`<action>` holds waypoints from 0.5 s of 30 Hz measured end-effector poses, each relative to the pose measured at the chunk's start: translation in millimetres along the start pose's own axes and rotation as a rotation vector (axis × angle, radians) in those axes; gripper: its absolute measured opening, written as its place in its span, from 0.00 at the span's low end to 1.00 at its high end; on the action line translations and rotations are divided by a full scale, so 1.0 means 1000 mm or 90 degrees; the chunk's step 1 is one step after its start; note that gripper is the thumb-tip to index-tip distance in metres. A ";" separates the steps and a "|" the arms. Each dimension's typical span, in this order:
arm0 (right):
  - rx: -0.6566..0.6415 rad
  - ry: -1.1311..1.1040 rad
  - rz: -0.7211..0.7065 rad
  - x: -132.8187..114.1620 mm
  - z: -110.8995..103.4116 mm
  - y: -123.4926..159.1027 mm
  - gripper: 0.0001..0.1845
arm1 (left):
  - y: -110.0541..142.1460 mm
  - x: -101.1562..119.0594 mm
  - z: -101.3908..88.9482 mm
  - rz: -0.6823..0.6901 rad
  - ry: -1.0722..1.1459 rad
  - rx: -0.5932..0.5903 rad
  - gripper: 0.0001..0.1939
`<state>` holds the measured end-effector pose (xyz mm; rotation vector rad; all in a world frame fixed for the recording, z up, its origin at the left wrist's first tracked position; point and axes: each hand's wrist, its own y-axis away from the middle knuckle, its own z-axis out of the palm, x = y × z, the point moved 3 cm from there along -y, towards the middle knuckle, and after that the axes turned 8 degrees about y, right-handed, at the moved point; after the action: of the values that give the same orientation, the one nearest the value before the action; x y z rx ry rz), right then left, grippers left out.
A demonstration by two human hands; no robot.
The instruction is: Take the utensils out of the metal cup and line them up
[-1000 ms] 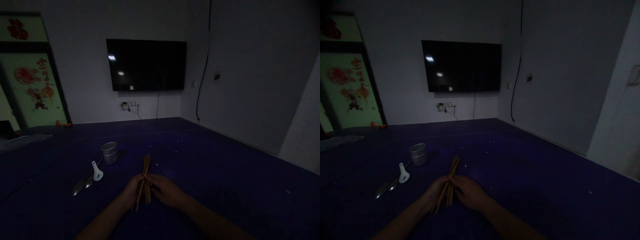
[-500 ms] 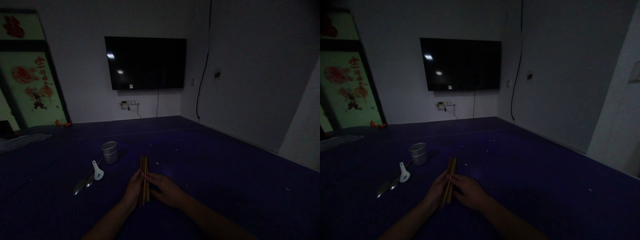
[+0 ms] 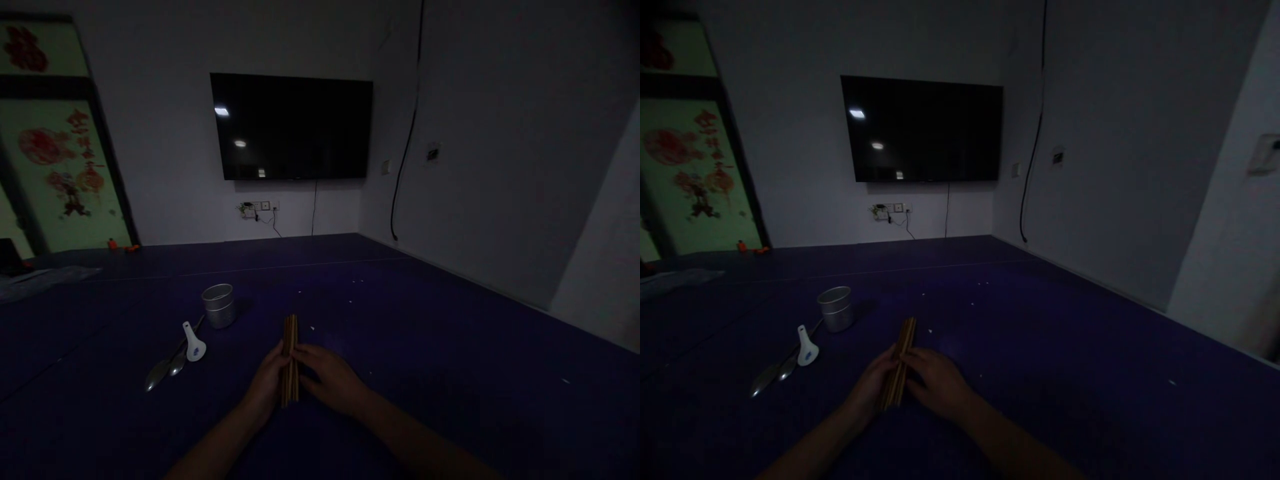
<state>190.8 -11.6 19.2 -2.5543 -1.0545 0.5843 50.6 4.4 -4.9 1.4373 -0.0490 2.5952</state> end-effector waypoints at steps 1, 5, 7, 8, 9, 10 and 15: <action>-0.001 -0.003 0.005 -0.001 -0.001 0.000 0.26 | 0.001 0.000 0.001 0.006 -0.007 0.000 0.26; -0.012 -0.016 0.018 -0.002 -0.003 0.000 0.25 | 0.003 -0.003 0.006 0.043 -0.045 -0.045 0.24; -0.016 -0.024 0.018 -0.002 -0.002 -0.001 0.25 | 0.003 -0.005 0.007 0.069 -0.063 -0.052 0.23; -0.017 -0.027 0.020 -0.002 -0.001 -0.001 0.26 | 0.003 -0.006 0.006 0.080 -0.073 -0.039 0.23; -0.019 -0.030 0.022 -0.002 0.000 -0.001 0.26 | 0.002 -0.007 0.005 0.089 -0.085 -0.016 0.22; -0.020 -0.031 0.026 -0.001 0.000 -0.001 0.26 | 0.001 -0.009 0.003 0.098 -0.098 0.013 0.22; -0.035 -0.044 -0.001 -0.007 -0.002 -0.002 0.24 | -0.005 -0.014 -0.006 0.116 -0.157 0.083 0.24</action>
<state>186.2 -16.0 23.7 -2.5974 -1.1111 0.6550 54.1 8.2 -20.4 1.8767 -0.0451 2.5855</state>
